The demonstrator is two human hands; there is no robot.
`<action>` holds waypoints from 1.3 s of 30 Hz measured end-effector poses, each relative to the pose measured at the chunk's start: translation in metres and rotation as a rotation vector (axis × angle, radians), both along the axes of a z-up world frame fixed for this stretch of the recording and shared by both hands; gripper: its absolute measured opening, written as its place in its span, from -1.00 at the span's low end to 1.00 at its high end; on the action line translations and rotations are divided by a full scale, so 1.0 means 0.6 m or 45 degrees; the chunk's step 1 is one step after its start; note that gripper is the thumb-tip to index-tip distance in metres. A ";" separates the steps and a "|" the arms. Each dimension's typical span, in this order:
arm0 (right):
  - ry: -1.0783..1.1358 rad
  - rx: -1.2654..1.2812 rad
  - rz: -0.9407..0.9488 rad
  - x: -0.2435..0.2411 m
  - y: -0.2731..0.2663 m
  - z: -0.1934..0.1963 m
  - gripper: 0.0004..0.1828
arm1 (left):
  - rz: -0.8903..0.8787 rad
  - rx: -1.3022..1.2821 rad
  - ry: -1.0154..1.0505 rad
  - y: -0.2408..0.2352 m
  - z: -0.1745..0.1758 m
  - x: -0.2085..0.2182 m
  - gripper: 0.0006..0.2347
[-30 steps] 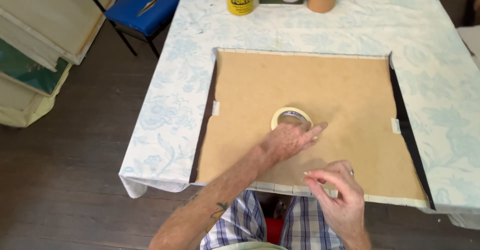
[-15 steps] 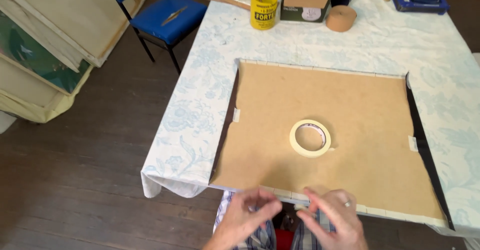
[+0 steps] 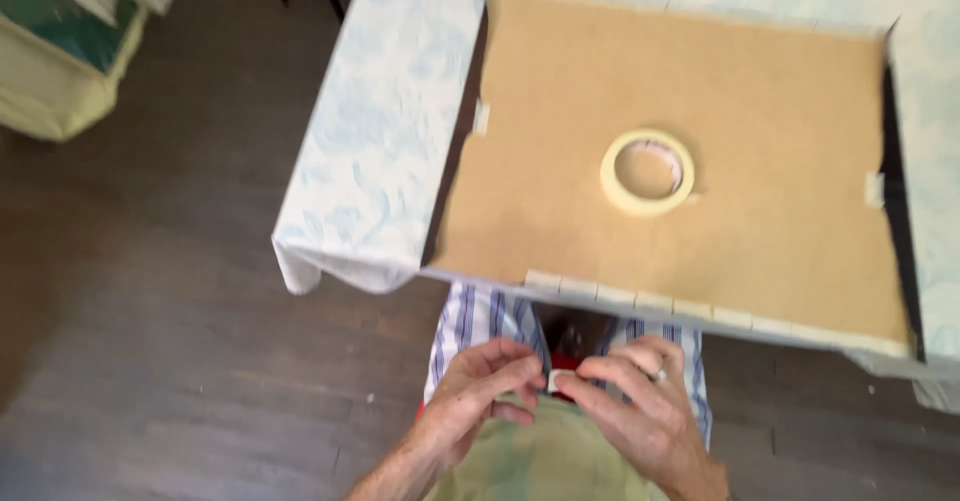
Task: Applying small strips of masking tape to the edge of a board on a workbench.
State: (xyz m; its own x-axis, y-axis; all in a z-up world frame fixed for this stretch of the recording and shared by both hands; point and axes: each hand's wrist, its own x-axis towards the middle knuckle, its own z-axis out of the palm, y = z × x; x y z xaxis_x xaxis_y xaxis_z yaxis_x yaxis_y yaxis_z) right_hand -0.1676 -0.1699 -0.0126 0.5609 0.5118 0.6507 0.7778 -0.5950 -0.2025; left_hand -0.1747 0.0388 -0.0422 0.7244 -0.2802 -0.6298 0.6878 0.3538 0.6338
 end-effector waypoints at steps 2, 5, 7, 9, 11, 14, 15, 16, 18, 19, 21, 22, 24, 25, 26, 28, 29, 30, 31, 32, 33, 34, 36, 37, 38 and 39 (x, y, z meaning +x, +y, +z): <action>0.042 0.031 -0.030 -0.013 0.005 -0.019 -0.91 | 0.005 -0.018 0.089 -0.003 -0.008 -0.013 -0.79; 0.076 0.065 -0.060 -0.015 0.016 -0.045 -0.84 | -0.022 -0.081 0.168 0.001 -0.020 -0.021 -0.74; 0.095 0.061 -0.061 -0.011 0.024 -0.055 -0.81 | -0.056 -0.134 0.185 0.005 -0.027 -0.022 -0.74; 0.107 0.060 -0.072 -0.005 0.032 -0.061 -0.79 | 0.075 -0.108 0.190 0.009 -0.036 -0.019 -0.84; 0.148 0.044 -0.061 -0.001 0.038 -0.068 -0.77 | 0.099 -0.104 0.174 0.017 -0.043 -0.014 -0.85; 0.304 0.118 -0.067 -0.003 0.054 -0.082 -0.74 | 0.155 -0.096 0.147 0.030 -0.054 -0.005 -0.85; 0.413 0.202 -0.084 -0.004 0.058 -0.085 -0.73 | 0.188 -0.099 0.130 0.033 -0.058 0.000 -0.85; 0.421 0.196 -0.087 -0.007 0.059 -0.092 -0.73 | 0.186 -0.104 0.139 0.035 -0.063 0.006 -0.85; 0.701 0.542 -0.279 -0.011 0.065 -0.105 -0.70 | 0.236 -0.001 0.150 0.044 -0.072 0.016 -0.86; 0.711 0.544 -0.281 -0.005 0.068 -0.111 -0.70 | 0.235 0.002 0.159 0.048 -0.078 0.021 -0.86; 1.858 1.028 -0.316 0.005 0.067 -0.122 -0.71 | 0.217 0.002 0.095 0.050 -0.091 0.033 -0.86; 1.862 1.031 -0.329 0.012 0.075 -0.124 -0.71 | 0.208 -0.001 0.104 0.052 -0.091 0.037 -0.86; 2.271 1.197 -0.270 0.030 0.089 -0.127 -0.56 | 0.161 -0.028 0.081 0.054 -0.092 0.048 -0.83; 2.272 1.200 -0.279 0.031 0.089 -0.139 -0.56 | 0.155 -0.030 0.087 0.056 -0.094 0.051 -0.83; 2.259 1.312 -0.214 0.032 0.089 -0.151 -0.68 | 0.143 -0.030 0.080 0.058 -0.096 0.053 -0.82; 2.248 1.424 -0.146 0.037 0.092 -0.168 -0.78 | 0.134 -0.026 0.078 0.062 -0.099 0.061 -0.81; 2.232 1.463 -0.195 0.039 0.094 -0.173 -0.85 | 0.137 -0.017 0.090 0.064 -0.100 0.064 -0.82; 2.215 1.501 -0.244 0.040 0.096 -0.179 -0.83 | 0.140 -0.008 0.102 0.065 -0.101 0.067 -0.82; 2.223 1.500 -0.248 0.038 0.096 -0.187 -0.83 | 0.142 -0.008 0.110 0.064 -0.114 0.065 -0.82; 2.154 1.525 -0.313 0.037 0.097 -0.196 -0.85 | 0.182 -0.015 0.050 0.062 -0.126 0.063 -0.80; 2.082 1.551 -0.376 0.037 0.099 -0.204 -0.83 | 0.221 -0.019 -0.012 0.062 -0.137 0.063 -0.78; 2.087 1.552 -0.378 0.039 0.102 -0.205 -0.83 | 0.221 -0.017 -0.008 0.063 -0.136 0.066 -0.78; 2.005 1.568 -0.431 0.039 0.103 -0.206 -0.84 | 0.218 0.006 -0.007 0.061 -0.133 0.070 -0.78; 2.006 1.572 -0.440 0.038 0.104 -0.209 -0.84 | 0.212 0.005 -0.002 0.060 -0.133 0.071 -0.78; 1.984 1.584 -0.469 0.037 0.104 -0.211 -0.84 | 0.209 0.005 0.003 0.059 -0.132 0.072 -0.78; 1.964 1.595 -0.495 0.037 0.105 -0.213 -0.85 | 0.208 0.007 0.006 0.060 -0.132 0.074 -0.79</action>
State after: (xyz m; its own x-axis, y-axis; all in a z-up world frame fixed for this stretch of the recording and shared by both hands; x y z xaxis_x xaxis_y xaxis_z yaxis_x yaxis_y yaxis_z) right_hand -0.1452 -0.1068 -0.1407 0.8327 -0.0124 -0.5536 -0.5226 0.3128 -0.7931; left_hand -0.1303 0.0745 -0.1213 0.7570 -0.1555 -0.6347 0.6245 0.4580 0.6326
